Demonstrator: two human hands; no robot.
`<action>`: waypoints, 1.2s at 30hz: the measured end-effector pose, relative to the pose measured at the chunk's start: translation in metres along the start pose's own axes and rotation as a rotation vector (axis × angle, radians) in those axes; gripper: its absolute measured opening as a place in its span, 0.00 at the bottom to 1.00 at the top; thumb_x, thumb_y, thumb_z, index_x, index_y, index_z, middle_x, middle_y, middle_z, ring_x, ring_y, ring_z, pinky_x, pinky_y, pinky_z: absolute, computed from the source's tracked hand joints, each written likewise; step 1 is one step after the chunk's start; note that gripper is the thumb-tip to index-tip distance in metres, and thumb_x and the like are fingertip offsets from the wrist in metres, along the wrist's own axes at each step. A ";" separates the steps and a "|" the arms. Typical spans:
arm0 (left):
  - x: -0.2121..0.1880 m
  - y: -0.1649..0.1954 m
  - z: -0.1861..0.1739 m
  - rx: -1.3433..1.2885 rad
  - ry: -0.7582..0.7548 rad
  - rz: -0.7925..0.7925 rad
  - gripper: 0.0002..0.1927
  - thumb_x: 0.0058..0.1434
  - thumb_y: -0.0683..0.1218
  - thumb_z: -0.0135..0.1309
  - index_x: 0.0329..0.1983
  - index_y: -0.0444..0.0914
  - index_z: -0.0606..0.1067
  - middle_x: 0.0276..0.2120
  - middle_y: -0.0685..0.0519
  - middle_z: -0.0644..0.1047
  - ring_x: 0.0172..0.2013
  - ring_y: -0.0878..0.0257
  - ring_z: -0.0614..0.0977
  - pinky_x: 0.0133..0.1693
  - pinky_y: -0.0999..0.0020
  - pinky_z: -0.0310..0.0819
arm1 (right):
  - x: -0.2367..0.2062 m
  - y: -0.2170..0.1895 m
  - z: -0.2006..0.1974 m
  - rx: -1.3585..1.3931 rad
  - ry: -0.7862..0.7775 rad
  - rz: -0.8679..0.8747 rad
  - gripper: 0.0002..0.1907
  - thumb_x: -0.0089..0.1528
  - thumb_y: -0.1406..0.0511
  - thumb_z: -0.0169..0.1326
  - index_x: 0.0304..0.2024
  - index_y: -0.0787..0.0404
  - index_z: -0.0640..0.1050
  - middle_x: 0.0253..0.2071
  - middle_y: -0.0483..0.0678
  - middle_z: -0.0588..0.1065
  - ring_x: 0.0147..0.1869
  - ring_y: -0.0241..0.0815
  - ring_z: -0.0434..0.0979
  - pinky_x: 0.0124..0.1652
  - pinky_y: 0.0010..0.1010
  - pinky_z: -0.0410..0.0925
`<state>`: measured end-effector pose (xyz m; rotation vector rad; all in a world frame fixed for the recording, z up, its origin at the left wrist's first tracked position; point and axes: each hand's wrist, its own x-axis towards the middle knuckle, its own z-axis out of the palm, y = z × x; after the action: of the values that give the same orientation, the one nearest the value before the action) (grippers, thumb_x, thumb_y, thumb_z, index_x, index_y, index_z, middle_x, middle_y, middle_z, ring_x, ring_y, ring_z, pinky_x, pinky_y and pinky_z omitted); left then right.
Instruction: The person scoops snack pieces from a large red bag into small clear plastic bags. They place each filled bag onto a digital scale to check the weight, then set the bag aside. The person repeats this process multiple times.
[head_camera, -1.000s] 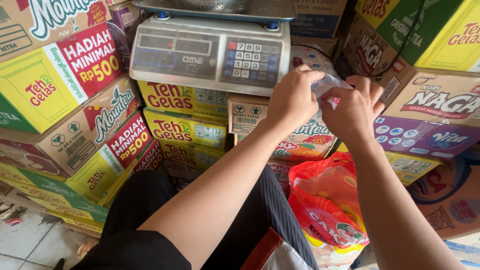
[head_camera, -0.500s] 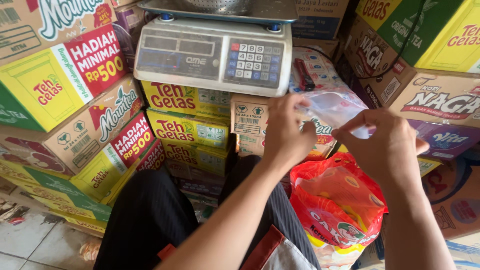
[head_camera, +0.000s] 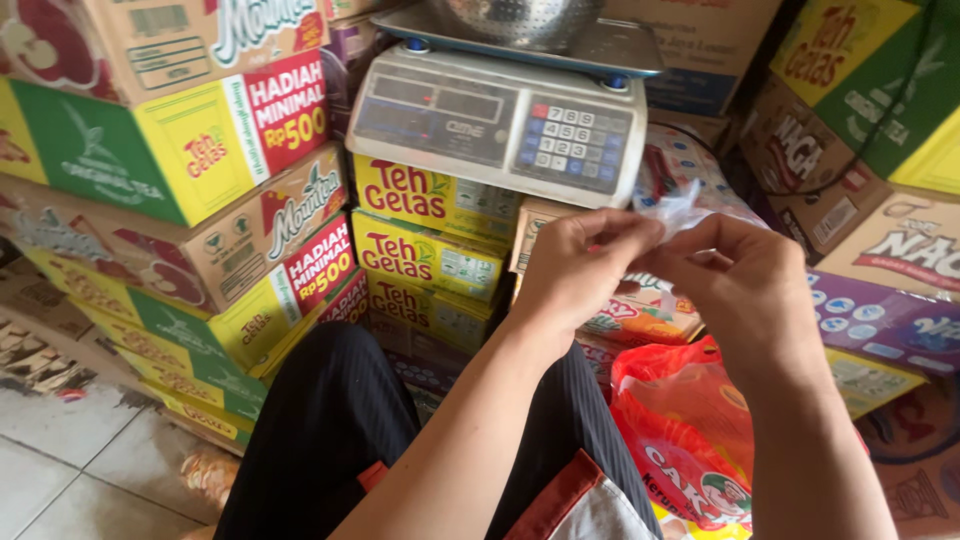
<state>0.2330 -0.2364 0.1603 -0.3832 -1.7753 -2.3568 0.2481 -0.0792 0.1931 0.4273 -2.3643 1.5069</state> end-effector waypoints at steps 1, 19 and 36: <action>-0.001 0.004 -0.003 -0.030 0.021 -0.031 0.12 0.62 0.50 0.59 0.44 0.38 0.81 0.36 0.53 0.83 0.37 0.65 0.85 0.34 0.72 0.80 | -0.001 -0.005 0.001 0.016 0.010 0.031 0.04 0.60 0.70 0.63 0.33 0.65 0.81 0.33 0.50 0.80 0.35 0.36 0.74 0.33 0.27 0.66; 0.001 -0.004 -0.043 -0.933 0.037 -0.396 0.12 0.68 0.50 0.47 0.36 0.36 0.71 0.27 0.53 0.73 0.29 0.64 0.78 0.38 0.60 0.84 | -0.001 0.011 0.004 1.153 -0.096 0.411 0.08 0.72 0.66 0.43 0.48 0.60 0.73 0.38 0.47 0.78 0.39 0.42 0.78 0.54 0.57 0.67; -0.044 0.002 -0.012 0.609 0.474 0.426 0.24 0.46 0.38 0.64 0.40 0.34 0.64 0.38 0.39 0.74 0.41 0.47 0.77 0.42 0.53 0.71 | -0.022 0.011 0.035 0.266 0.129 0.279 0.26 0.54 0.71 0.62 0.53 0.58 0.66 0.35 0.49 0.72 0.37 0.42 0.68 0.36 0.43 0.62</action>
<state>0.2740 -0.2499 0.1456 -0.0834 -1.8239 -1.3868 0.2605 -0.1043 0.1607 0.0535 -2.2004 1.9225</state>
